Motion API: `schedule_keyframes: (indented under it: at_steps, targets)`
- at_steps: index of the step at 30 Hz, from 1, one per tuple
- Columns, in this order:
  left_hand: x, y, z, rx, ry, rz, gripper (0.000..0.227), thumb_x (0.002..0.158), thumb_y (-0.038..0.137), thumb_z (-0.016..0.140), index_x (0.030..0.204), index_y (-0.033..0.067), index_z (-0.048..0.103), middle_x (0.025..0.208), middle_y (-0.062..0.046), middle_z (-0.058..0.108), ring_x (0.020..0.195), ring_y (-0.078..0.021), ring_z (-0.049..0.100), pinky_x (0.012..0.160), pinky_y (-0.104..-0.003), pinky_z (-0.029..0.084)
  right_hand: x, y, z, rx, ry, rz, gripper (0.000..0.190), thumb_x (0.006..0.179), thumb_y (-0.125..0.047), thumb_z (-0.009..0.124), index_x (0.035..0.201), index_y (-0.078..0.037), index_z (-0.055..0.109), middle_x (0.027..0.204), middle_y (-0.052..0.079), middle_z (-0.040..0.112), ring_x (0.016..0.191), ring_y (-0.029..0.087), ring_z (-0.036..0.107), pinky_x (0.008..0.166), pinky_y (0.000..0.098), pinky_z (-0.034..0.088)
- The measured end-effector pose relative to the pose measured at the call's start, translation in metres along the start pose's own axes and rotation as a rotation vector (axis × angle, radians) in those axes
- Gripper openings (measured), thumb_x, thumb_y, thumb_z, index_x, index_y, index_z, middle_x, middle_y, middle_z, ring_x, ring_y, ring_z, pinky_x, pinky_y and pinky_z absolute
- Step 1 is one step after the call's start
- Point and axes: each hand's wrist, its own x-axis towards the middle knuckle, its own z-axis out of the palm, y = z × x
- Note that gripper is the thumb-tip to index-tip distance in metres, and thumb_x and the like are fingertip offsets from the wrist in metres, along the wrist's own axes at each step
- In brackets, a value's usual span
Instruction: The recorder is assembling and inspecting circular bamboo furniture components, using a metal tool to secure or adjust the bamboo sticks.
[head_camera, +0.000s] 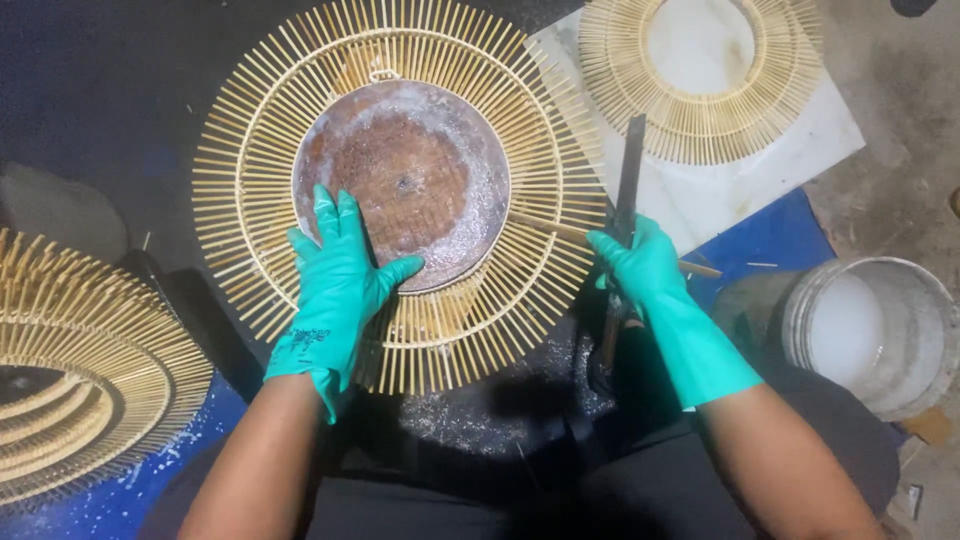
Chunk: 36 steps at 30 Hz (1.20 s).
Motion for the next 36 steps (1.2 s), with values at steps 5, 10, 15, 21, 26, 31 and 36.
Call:
schedule_keyframes:
  at_steps: [5, 10, 15, 21, 26, 31, 36]
  targets:
    - [0.002, -0.012, 0.004, -0.045, 0.055, 0.092, 0.119, 0.07, 0.058, 0.087, 0.156, 0.0006, 0.029, 0.166, -0.028, 0.006, 0.147, -0.0638, 0.012, 0.12, -0.065, 0.012, -0.027, -0.048, -0.008, 0.009, -0.001, 0.169, 0.033, 0.091, -0.023, 0.073, 0.116, -0.003, 0.062, 0.073, 0.012, 0.068, 0.048, 0.017, 0.056, 0.039, 0.0341, 0.039]
    - [-0.025, 0.015, -0.005, -0.072, 0.004, -0.017, 0.104, 0.079, 0.051, 0.082, 0.158, 0.0054, 0.032, 0.171, -0.027, 0.007, 0.144, -0.0669, 0.018, 0.118, -0.065, 0.023, -0.079, -0.084, -0.052, 0.338, 0.043, -0.394, 0.035, 0.099, -0.02, 0.076, 0.123, -0.001, 0.061, 0.094, 0.011, 0.07, 0.075, 0.019, 0.069, 0.063, 0.0316, 0.054]
    - [-0.019, 0.023, -0.002, -0.09, -0.031, -0.084, 0.116, 0.076, 0.053, 0.083, 0.159, 0.0014, 0.02, 0.166, -0.028, 0.004, 0.14, -0.0691, 0.018, 0.112, -0.067, 0.026, -0.092, -0.084, -0.051, 0.239, -0.167, -0.398, 0.023, 0.101, -0.018, 0.07, 0.116, 0.0, 0.07, 0.11, 0.009, 0.076, 0.094, 0.017, 0.071, 0.088, 0.0319, 0.058]
    - [-0.019, 0.011, 0.009, -0.01, 0.043, 0.017, 0.121, 0.074, 0.055, 0.085, 0.158, -0.0027, 0.02, 0.165, -0.032, 0.005, 0.143, -0.0648, 0.019, 0.118, -0.067, 0.018, -0.092, -0.077, -0.029, 0.309, -0.162, -0.116, 0.021, 0.098, -0.019, 0.068, 0.11, -0.002, 0.074, 0.099, 0.008, 0.076, 0.081, 0.018, 0.07, 0.073, 0.0342, 0.058]
    - [-0.019, 0.011, 0.001, -0.049, 0.034, 0.034, 0.12, 0.072, 0.053, 0.087, 0.157, -0.0034, 0.023, 0.164, -0.032, 0.007, 0.148, -0.0586, 0.018, 0.119, -0.066, 0.016, -0.1, -0.072, -0.019, 0.483, -0.223, -0.406, 0.023, 0.105, -0.024, 0.064, 0.116, -0.005, 0.069, 0.108, 0.007, 0.076, 0.101, 0.016, 0.076, 0.093, 0.0315, 0.063]
    - [-0.005, -0.008, 0.013, -0.086, 0.12, 0.167, 0.119, 0.073, 0.049, 0.089, 0.158, -0.0035, 0.023, 0.165, -0.032, 0.007, 0.149, -0.0589, 0.016, 0.12, -0.068, 0.013, -0.092, -0.071, -0.025, 0.238, -0.244, -0.178, 0.026, 0.101, -0.026, 0.063, 0.114, -0.005, 0.074, 0.097, 0.008, 0.075, 0.075, 0.016, 0.07, 0.066, 0.0325, 0.058]
    - [-0.02, -0.004, 0.002, -0.119, 0.049, 0.099, 0.114, 0.076, 0.043, 0.089, 0.16, 0.0045, 0.023, 0.168, -0.026, 0.006, 0.147, -0.0607, 0.012, 0.119, -0.068, 0.014, -0.106, -0.083, -0.025, 0.33, -0.218, -0.023, 0.026, 0.098, -0.025, 0.066, 0.112, -0.003, 0.072, 0.096, 0.01, 0.076, 0.076, 0.017, 0.072, 0.064, 0.0323, 0.058]
